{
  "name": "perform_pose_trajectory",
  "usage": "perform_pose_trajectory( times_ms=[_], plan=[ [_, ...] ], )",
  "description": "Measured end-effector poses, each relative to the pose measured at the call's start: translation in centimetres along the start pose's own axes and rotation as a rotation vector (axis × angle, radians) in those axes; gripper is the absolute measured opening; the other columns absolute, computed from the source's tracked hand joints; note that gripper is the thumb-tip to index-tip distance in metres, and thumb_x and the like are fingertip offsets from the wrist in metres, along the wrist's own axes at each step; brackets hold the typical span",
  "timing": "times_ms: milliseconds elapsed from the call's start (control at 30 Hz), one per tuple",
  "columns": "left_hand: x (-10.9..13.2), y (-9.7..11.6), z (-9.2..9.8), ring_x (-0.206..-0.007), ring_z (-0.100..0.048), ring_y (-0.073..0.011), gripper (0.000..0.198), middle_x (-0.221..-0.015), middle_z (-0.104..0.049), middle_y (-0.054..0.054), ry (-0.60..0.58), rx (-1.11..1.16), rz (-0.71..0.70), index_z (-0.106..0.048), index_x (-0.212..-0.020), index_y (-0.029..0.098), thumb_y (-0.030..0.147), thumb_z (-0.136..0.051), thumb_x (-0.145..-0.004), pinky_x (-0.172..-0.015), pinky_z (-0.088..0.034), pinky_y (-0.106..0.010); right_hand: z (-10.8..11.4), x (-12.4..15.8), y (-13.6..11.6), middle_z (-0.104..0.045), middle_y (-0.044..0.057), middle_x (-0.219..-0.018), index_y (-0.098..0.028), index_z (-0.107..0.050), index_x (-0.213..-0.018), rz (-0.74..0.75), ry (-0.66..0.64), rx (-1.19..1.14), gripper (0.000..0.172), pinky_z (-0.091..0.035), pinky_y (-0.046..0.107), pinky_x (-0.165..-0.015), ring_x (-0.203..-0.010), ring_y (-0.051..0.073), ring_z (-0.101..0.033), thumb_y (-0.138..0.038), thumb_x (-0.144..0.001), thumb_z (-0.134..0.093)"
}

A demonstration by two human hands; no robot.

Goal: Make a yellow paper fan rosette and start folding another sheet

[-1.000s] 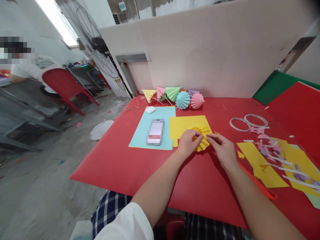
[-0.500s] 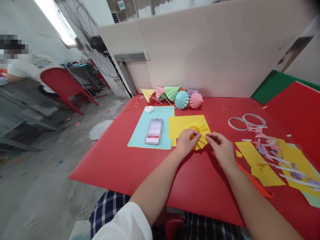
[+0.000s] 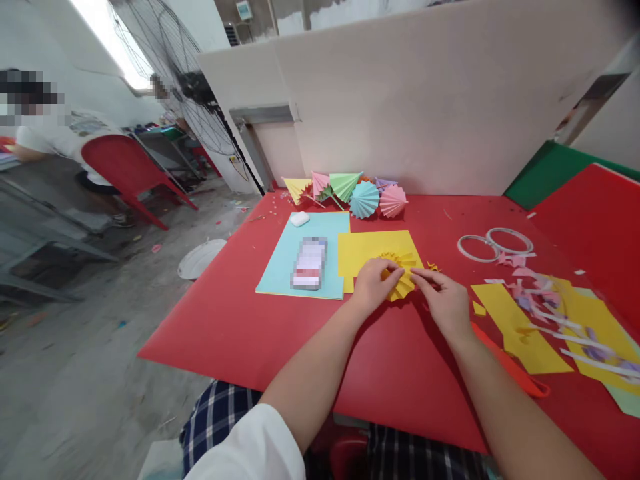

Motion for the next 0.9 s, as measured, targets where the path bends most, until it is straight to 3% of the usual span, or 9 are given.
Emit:
perform_pose_trajectory(
  times_ms=[900],
  plan=[
    [0.01,-0.14,-0.01,-0.081,-0.057,-0.0140,0.020,-0.085,-0.065,-0.002,-0.017,0.036,0.022,-0.060,-0.081,0.019,0.033,-0.047,-0.083,-0.075,-0.043,-0.026,-0.08,0.03,-0.22,-0.070,0.001,-0.086,-0.026,-0.069,-0.089,0.035,0.008,0.037,0.022,-0.049,0.031,-0.074,-0.074,0.017,-0.063,-0.037,-0.073,-0.060]
  ],
)
Point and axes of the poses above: each hand's wrist, its own x-axis away from the middle knuckle, its own z-axis out of the back of the hand, y = z × x, the point moved 5 cm from there along -x, towards the middle knuckle
